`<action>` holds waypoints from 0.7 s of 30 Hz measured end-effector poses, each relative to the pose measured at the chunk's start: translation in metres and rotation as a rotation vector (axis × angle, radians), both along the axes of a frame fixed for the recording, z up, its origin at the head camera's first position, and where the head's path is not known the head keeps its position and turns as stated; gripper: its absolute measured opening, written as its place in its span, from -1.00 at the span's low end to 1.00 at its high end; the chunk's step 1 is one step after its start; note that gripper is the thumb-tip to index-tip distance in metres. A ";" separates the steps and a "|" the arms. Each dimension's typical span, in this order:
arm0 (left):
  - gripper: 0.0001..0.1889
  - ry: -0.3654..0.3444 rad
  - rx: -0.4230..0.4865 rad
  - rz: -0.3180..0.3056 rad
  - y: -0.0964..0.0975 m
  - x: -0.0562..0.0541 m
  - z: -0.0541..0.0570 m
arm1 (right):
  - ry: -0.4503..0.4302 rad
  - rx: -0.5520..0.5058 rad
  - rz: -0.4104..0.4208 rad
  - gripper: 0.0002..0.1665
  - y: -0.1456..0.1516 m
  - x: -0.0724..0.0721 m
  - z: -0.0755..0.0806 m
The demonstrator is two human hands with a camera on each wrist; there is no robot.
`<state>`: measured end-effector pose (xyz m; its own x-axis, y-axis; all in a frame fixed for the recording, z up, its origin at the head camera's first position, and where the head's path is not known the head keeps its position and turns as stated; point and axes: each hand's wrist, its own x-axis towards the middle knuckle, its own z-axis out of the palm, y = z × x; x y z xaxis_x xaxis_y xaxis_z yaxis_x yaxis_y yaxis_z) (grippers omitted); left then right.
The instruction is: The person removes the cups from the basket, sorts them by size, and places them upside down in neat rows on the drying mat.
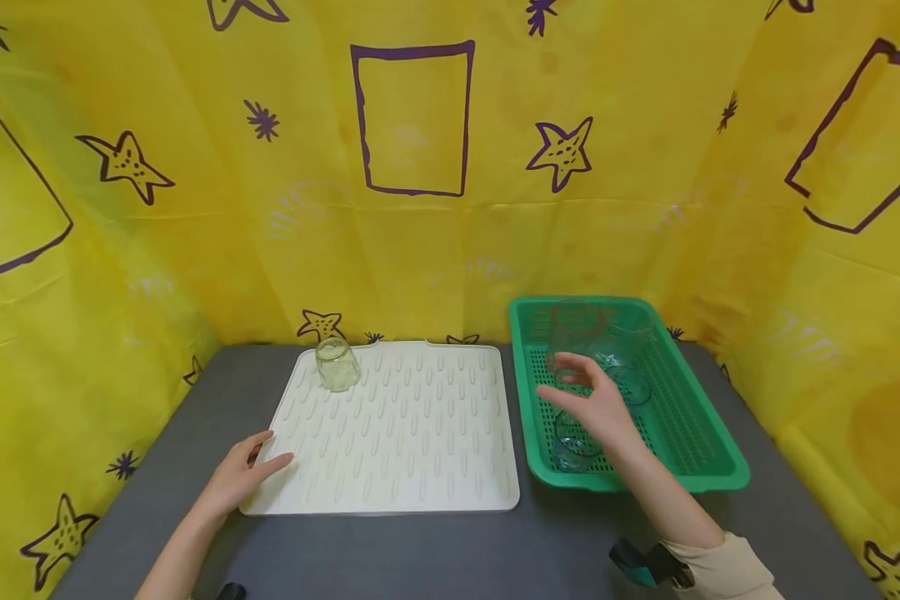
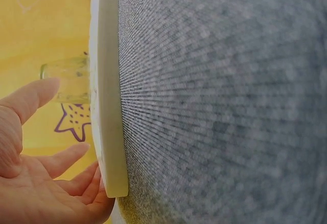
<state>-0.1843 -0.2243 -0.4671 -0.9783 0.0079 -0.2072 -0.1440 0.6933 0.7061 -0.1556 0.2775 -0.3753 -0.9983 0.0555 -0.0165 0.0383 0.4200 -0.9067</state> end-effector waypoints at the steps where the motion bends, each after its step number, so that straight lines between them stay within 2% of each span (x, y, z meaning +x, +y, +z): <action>1: -0.17 -0.004 -0.001 -0.001 0.000 0.000 0.000 | -0.005 0.018 -0.002 -0.14 0.005 0.003 0.000; 8: -0.15 -0.018 -0.001 -0.002 -0.002 0.000 0.000 | -0.046 0.116 0.007 -0.05 0.033 0.015 -0.006; 21: -0.14 -0.034 0.014 -0.011 0.000 0.000 0.001 | -0.116 0.278 0.134 0.04 0.053 0.022 -0.017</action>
